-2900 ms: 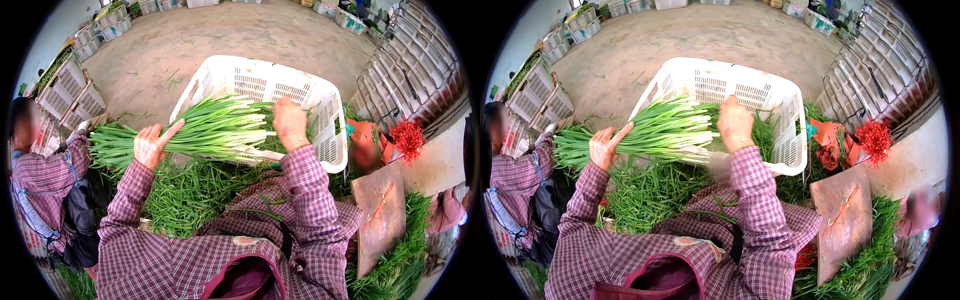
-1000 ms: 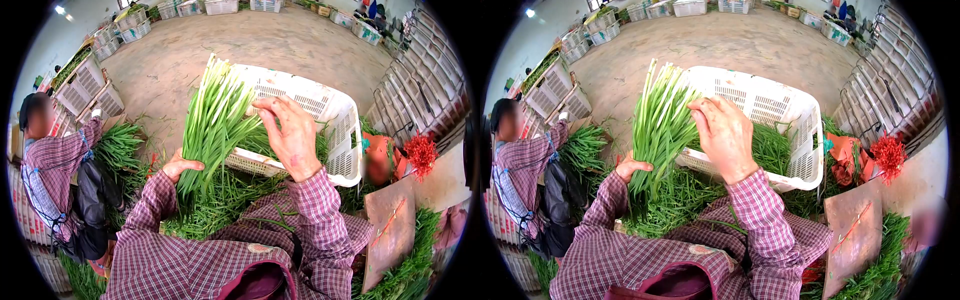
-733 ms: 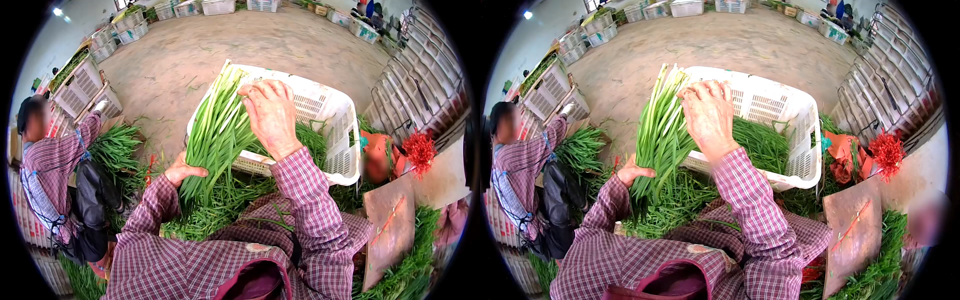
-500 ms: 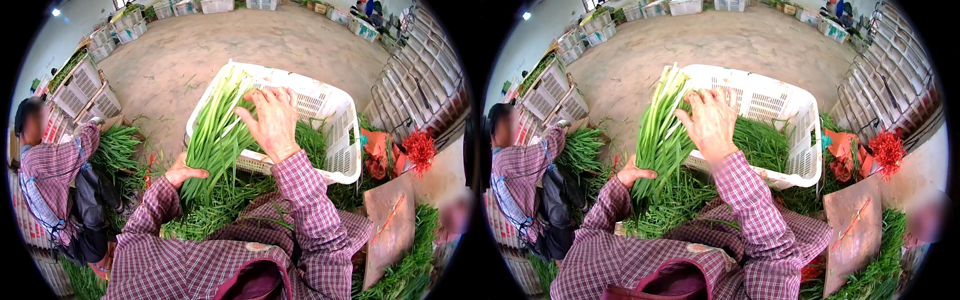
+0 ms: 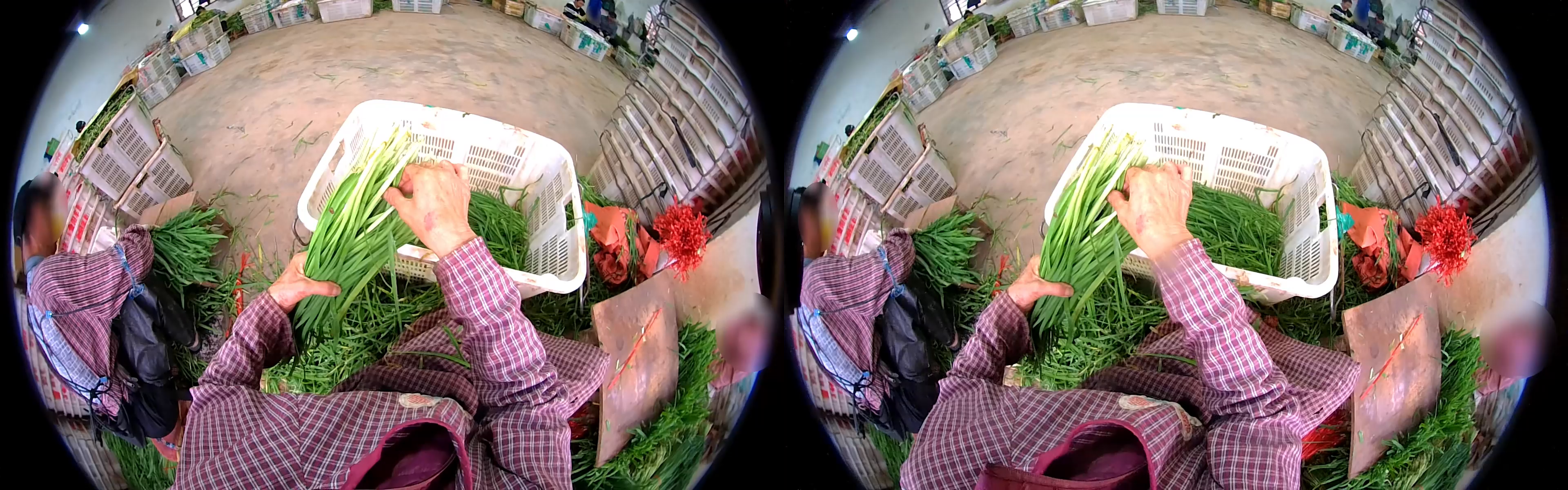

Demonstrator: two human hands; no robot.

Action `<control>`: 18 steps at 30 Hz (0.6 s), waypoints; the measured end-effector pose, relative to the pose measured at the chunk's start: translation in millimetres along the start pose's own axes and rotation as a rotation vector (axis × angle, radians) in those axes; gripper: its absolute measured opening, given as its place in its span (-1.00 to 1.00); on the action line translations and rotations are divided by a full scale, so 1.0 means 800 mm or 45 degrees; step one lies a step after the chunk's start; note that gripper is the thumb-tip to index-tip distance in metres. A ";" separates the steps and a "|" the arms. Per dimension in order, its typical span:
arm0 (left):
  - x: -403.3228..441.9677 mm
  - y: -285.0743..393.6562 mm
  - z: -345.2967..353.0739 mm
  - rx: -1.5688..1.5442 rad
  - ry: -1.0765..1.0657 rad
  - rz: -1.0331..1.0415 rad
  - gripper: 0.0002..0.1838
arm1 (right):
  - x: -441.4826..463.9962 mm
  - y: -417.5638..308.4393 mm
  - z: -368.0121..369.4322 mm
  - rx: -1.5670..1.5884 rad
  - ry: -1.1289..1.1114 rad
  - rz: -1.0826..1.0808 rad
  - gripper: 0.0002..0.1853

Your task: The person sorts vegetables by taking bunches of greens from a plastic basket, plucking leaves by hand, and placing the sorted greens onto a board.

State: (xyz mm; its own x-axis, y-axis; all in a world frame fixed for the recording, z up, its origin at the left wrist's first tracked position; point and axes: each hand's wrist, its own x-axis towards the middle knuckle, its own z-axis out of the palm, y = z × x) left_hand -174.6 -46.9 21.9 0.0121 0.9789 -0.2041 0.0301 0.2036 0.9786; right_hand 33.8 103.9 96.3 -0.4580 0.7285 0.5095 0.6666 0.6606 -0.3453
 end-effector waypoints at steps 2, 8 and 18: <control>0.001 -0.001 -0.001 0.007 -0.003 0.014 -0.49 | 0.001 0.006 0.009 0.118 0.028 -0.001 -0.78; 0.001 0.004 0.002 -0.020 -0.017 -0.030 -0.45 | 0.018 0.033 0.004 0.001 0.318 -0.031 -0.88; -0.022 -0.039 -0.050 -0.228 0.168 -0.084 -0.34 | 0.017 0.155 -0.120 -0.227 0.616 0.263 -0.71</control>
State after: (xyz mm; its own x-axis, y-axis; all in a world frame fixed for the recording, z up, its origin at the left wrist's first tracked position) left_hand -216.0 -69.9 -4.3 -0.1148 0.9549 -0.2737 -0.1511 0.2555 0.9549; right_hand 166.9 178.7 136.4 -0.0126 0.6455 0.7637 0.8224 0.4411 -0.3593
